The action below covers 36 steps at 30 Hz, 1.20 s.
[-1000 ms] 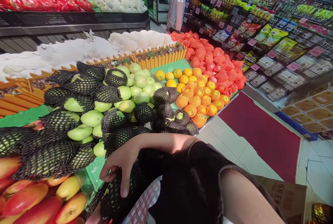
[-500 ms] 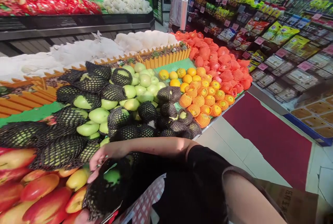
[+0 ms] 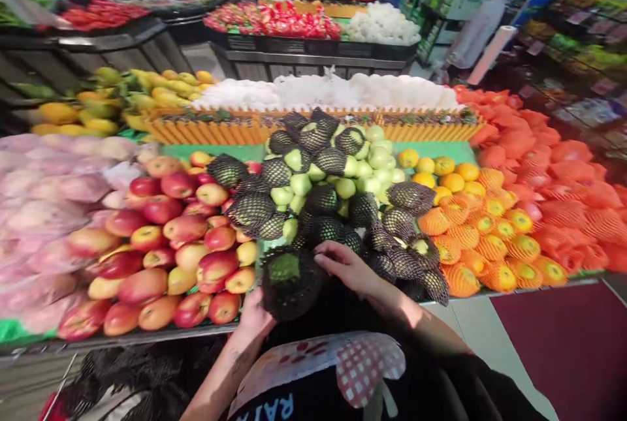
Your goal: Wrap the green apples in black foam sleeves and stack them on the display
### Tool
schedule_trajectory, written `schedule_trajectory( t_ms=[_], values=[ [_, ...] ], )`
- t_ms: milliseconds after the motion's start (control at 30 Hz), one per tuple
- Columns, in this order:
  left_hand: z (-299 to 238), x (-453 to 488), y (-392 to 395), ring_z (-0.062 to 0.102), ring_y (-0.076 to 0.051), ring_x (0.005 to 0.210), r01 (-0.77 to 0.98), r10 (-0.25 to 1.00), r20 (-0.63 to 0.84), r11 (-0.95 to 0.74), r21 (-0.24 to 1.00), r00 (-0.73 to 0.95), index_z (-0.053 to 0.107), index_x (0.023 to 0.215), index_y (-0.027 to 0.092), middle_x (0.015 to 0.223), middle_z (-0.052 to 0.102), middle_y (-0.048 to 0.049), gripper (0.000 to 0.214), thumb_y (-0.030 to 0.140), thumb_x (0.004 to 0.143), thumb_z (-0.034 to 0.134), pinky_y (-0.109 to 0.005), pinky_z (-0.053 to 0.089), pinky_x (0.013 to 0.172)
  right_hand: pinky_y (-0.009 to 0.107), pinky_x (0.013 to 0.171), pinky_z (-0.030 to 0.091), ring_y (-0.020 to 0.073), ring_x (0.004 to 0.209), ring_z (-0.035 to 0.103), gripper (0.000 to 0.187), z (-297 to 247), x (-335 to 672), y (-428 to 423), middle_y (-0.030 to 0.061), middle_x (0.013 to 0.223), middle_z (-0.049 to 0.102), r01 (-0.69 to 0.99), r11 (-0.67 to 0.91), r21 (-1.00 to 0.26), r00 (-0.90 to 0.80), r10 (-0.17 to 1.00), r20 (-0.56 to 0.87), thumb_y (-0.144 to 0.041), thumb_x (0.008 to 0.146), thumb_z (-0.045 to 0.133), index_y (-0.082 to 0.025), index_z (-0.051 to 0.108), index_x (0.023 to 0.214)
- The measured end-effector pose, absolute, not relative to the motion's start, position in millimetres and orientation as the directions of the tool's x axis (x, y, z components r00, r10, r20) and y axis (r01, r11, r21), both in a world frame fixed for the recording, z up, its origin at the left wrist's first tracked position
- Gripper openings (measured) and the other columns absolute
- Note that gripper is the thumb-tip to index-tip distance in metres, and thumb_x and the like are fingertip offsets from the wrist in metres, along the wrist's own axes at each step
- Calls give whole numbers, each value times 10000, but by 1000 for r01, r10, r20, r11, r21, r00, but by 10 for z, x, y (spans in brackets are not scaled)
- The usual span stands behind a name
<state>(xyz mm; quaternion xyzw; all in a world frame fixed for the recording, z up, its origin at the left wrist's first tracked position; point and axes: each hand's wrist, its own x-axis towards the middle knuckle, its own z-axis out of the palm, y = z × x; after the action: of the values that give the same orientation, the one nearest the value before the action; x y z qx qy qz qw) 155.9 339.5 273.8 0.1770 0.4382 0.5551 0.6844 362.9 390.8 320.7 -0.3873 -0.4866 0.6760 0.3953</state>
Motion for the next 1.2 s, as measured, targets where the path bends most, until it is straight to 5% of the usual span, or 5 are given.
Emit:
schedule_trajectory(
  t_ms=[300, 500, 667, 900, 1200],
  values=[
    [2609, 1796, 3304, 682, -339, 1142, -730, 884, -374, 449, 514, 281, 755, 815, 191, 822, 805, -63, 346, 468, 638, 863, -466, 506, 1064, 355, 860, 522, 199, 878, 671, 255, 3099, 3777, 3622, -8, 913, 753, -634, -528, -565, -381, 849, -366, -464, 815, 779, -288, 736, 992],
    [2550, 1814, 3338, 626, -333, 1248, -779, 879, -353, 457, 429, 322, 755, 1043, 181, 1075, 800, -83, 481, 539, 725, 803, -477, 432, 1143, 335, 812, 509, 190, 765, 668, 424, 2993, 3795, 3529, -6, 788, 746, -345, -580, -738, -634, 724, -273, -460, 579, 941, -218, 771, 883],
    [2472, 1813, 3323, 628, -327, 1245, -805, 862, -403, 463, 372, 309, 715, 1128, 177, 1115, 785, -91, 502, 560, 803, 715, -487, 430, 1133, 311, 777, 470, 161, 716, 606, 223, 2806, 3749, 3580, -15, 718, 706, -95, -497, -863, -634, 698, -332, -349, 681, 877, -175, 765, 765],
    [2588, 1837, 3316, 676, -314, 1114, -606, 841, -523, 489, 627, 138, 750, 977, 179, 1027, 793, -88, 550, 669, 731, 709, -431, 516, 1009, 343, 846, 519, 229, 1021, 634, 464, 2885, 3774, 3553, 51, 1212, 677, -323, -543, -775, -443, 810, -383, -429, 767, 752, -272, 681, 1198],
    [2866, 1740, 3401, 657, -231, 794, 184, 984, -102, 75, 980, 145, 753, 985, 159, 867, 756, -66, 372, 482, 808, 698, -324, 515, 724, 536, 1126, 391, 319, 1212, 587, 847, 2731, 3615, 3391, 84, 1255, 660, -207, -374, -904, -274, 909, -313, -405, 494, 967, -282, 584, 1238]
  ],
)
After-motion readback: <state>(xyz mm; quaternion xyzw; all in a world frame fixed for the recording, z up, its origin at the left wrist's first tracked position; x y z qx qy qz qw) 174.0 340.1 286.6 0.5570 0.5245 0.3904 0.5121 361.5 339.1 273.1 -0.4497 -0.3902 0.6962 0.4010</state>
